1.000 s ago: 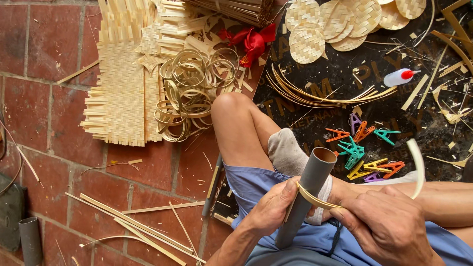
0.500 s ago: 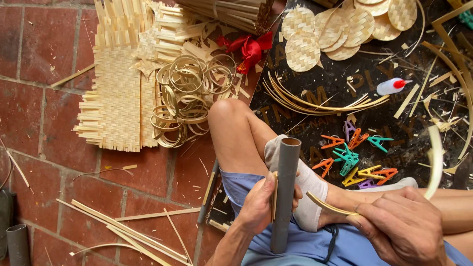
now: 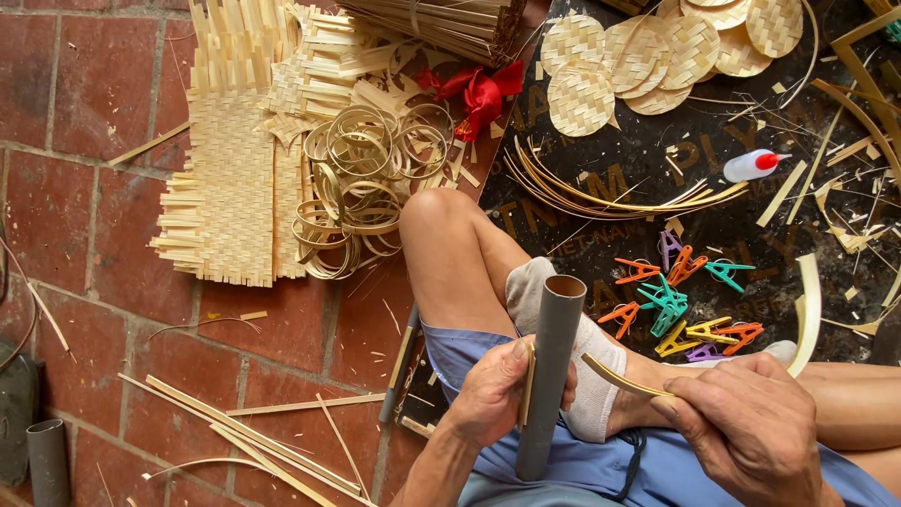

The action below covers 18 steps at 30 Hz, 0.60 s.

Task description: The person sits on the floor and bends thin bamboo strips into circular rings using a gray tube as a form, joins the strip ends, applies glue from a squeeze bottle to secure the joint, and clips the finished rings with clothespins, adding them to a pile of completed rings.

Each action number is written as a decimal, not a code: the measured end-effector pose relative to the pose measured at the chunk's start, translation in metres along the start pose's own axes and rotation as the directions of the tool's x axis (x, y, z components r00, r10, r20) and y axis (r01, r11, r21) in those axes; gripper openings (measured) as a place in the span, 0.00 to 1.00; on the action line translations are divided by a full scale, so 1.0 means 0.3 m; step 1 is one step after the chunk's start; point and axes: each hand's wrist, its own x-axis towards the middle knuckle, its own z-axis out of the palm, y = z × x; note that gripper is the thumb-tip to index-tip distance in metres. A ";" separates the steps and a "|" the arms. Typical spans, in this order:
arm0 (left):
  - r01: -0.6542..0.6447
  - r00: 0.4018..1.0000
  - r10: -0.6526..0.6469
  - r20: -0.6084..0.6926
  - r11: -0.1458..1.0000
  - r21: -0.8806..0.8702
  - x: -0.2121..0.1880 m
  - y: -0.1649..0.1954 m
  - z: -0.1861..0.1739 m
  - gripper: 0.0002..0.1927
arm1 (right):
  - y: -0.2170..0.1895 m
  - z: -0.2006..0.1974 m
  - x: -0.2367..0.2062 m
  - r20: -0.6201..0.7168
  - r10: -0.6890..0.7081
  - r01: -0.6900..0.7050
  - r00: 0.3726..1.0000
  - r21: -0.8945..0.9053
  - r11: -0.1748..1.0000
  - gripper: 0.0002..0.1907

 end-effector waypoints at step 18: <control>-0.077 0.996 0.084 -0.037 0.983 0.166 0.019 -0.014 0.016 0.29 | -0.032 -0.005 -0.006 -0.039 0.091 -0.091 0.995 0.011 0.996 0.05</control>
